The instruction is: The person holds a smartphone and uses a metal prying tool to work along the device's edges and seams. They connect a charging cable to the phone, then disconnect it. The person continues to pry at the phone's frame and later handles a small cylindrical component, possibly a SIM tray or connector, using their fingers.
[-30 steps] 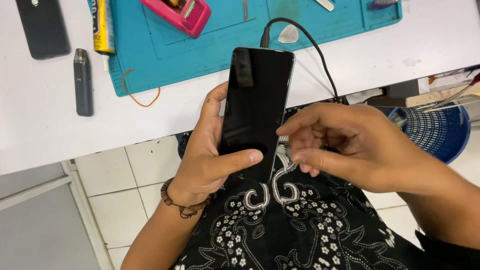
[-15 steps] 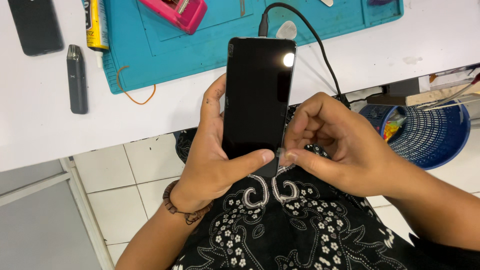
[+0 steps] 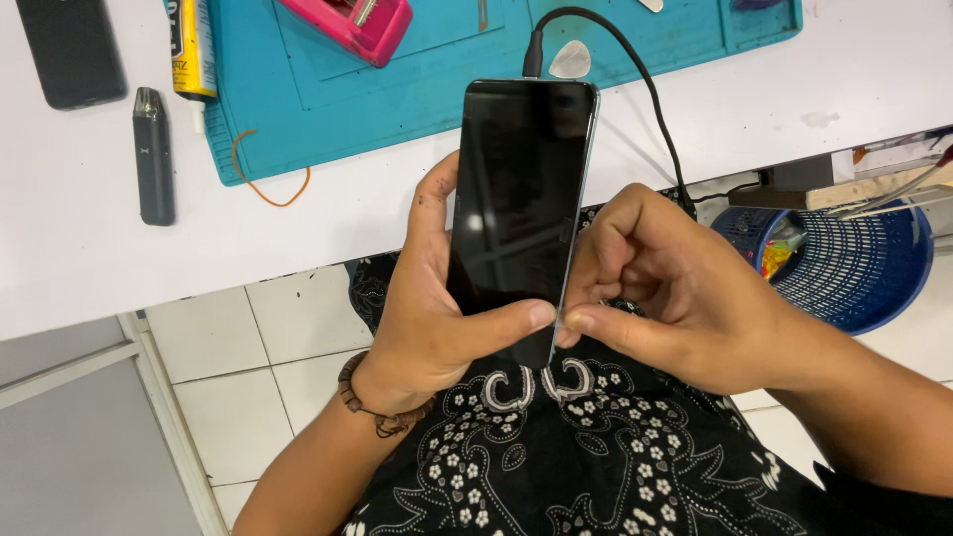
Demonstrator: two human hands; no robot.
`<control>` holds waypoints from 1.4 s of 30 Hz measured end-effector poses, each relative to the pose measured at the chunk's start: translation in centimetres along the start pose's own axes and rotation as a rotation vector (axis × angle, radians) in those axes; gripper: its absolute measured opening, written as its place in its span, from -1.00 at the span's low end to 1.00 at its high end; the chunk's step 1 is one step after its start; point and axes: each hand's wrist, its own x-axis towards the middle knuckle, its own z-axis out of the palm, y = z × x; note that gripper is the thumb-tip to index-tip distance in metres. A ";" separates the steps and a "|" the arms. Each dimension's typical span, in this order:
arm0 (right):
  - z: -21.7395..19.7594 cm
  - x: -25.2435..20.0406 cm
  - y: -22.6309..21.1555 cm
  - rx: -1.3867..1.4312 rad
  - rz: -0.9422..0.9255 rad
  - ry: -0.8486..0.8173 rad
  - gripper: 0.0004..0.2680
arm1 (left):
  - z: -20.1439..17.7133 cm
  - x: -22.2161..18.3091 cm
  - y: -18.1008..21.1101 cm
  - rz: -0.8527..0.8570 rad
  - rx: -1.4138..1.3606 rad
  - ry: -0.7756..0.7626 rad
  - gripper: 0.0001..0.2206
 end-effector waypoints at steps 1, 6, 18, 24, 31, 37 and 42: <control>-0.1 0.0 0.4 0.024 -0.010 -0.024 -0.81 | 0.1 0.0 -0.1 0.001 -0.066 -0.027 -0.21; 0.2 0.2 3.0 -0.104 -0.167 -0.008 -0.82 | 0.0 0.2 -0.8 -0.006 -0.218 -0.046 -0.19; 0.4 1.5 4.3 -0.598 -0.552 0.140 -0.76 | -1.3 -0.4 -1.6 -0.047 -0.379 -0.198 -0.16; -2.7 1.2 -4.8 -1.055 -0.298 0.067 -0.82 | -4.0 -1.1 -2.4 0.064 -0.284 -0.180 -0.23; -2.8 16.4 -3.5 -0.873 -0.248 -0.043 -0.83 | -4.8 -2.0 -1.7 0.081 -0.113 -0.234 -0.34; 0.4 20.8 -3.0 -0.812 0.204 0.076 -0.92 | -6.6 -2.8 -1.4 0.117 0.013 -0.247 -0.36; 0.1 21.1 -2.0 -0.413 0.298 0.180 -0.94 | -7.1 -2.7 -2.0 0.127 -0.029 -0.281 -0.37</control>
